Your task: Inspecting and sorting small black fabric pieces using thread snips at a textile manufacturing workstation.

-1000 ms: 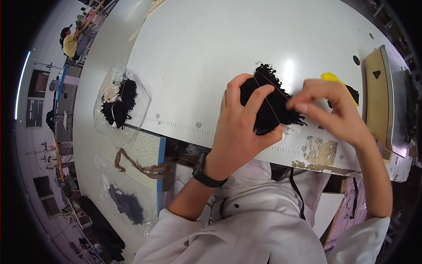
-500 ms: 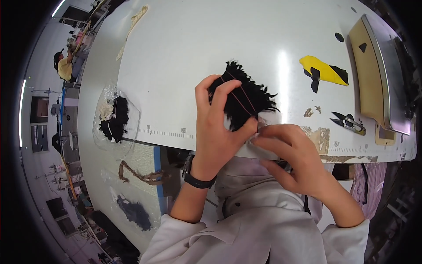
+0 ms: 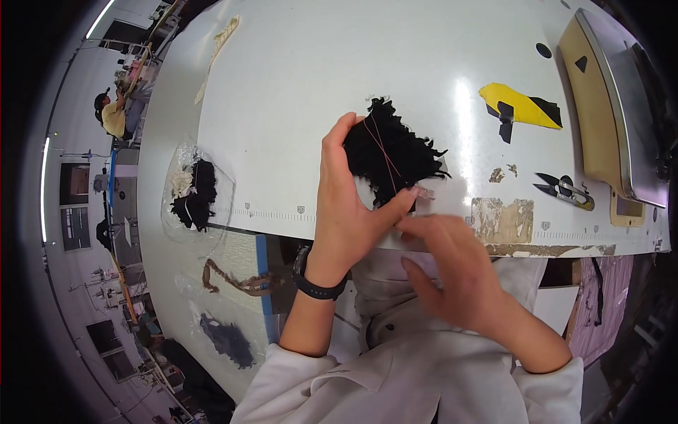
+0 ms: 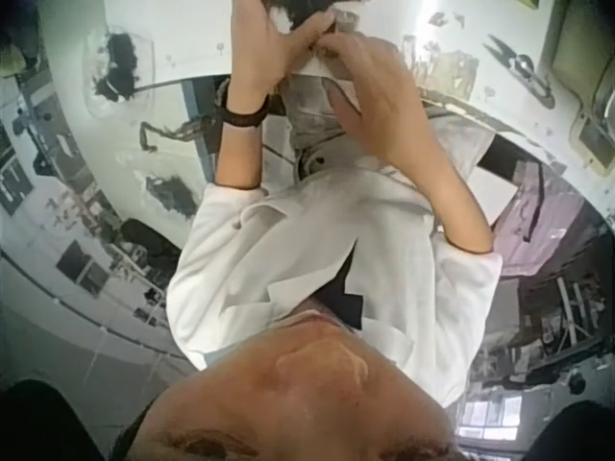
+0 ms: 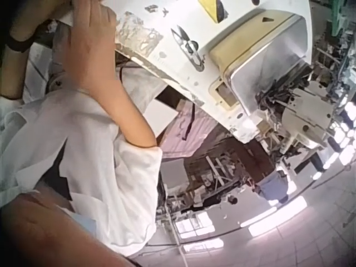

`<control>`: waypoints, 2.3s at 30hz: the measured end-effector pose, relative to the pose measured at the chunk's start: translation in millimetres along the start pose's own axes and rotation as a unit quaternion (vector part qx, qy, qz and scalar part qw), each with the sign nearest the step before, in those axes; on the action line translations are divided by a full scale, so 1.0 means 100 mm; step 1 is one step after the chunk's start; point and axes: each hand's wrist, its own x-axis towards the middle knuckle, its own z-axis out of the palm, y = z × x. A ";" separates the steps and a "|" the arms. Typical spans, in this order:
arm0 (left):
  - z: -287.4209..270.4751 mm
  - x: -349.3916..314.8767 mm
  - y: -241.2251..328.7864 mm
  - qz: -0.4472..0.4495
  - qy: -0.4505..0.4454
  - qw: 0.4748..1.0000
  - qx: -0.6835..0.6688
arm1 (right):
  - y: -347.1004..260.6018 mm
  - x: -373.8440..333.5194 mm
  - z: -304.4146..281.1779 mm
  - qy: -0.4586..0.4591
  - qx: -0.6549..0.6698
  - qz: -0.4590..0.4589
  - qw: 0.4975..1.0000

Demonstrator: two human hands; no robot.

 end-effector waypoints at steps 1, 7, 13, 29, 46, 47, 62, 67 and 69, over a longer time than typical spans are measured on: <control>0.01 0.01 0.02 0.000 -0.001 1.000 0.000 | -0.03 -0.03 0.04 0.001 0.027 0.017 0.999; -0.01 0.04 0.02 0.056 -0.024 0.997 0.040 | -0.08 -0.08 0.04 0.002 0.182 0.083 0.980; -0.02 0.02 -0.03 0.044 -0.005 0.999 0.022 | -0.06 -0.11 -0.04 0.015 0.608 0.306 0.732; 0.07 0.01 0.03 0.072 -0.012 0.991 0.110 | 0.00 0.07 -0.12 0.041 0.461 0.342 0.818; -0.01 0.01 -0.09 0.066 -0.009 0.995 0.071 | 0.03 0.08 -0.06 0.020 0.584 0.325 0.744; -0.02 0.02 -0.08 0.073 -0.013 0.993 0.087 | 0.05 0.08 -0.06 0.020 0.584 0.325 0.743; -0.20 0.00 0.04 0.058 -0.049 0.991 0.111 | 0.09 0.14 -0.46 0.060 0.046 0.127 0.989; -0.20 -0.05 -0.08 0.056 -0.081 0.990 0.106 | 0.14 0.47 -0.45 0.002 0.017 0.051 0.999; -0.16 -0.05 -0.08 0.074 -0.078 0.987 0.118 | 0.22 0.48 -0.39 -0.033 0.049 0.077 0.995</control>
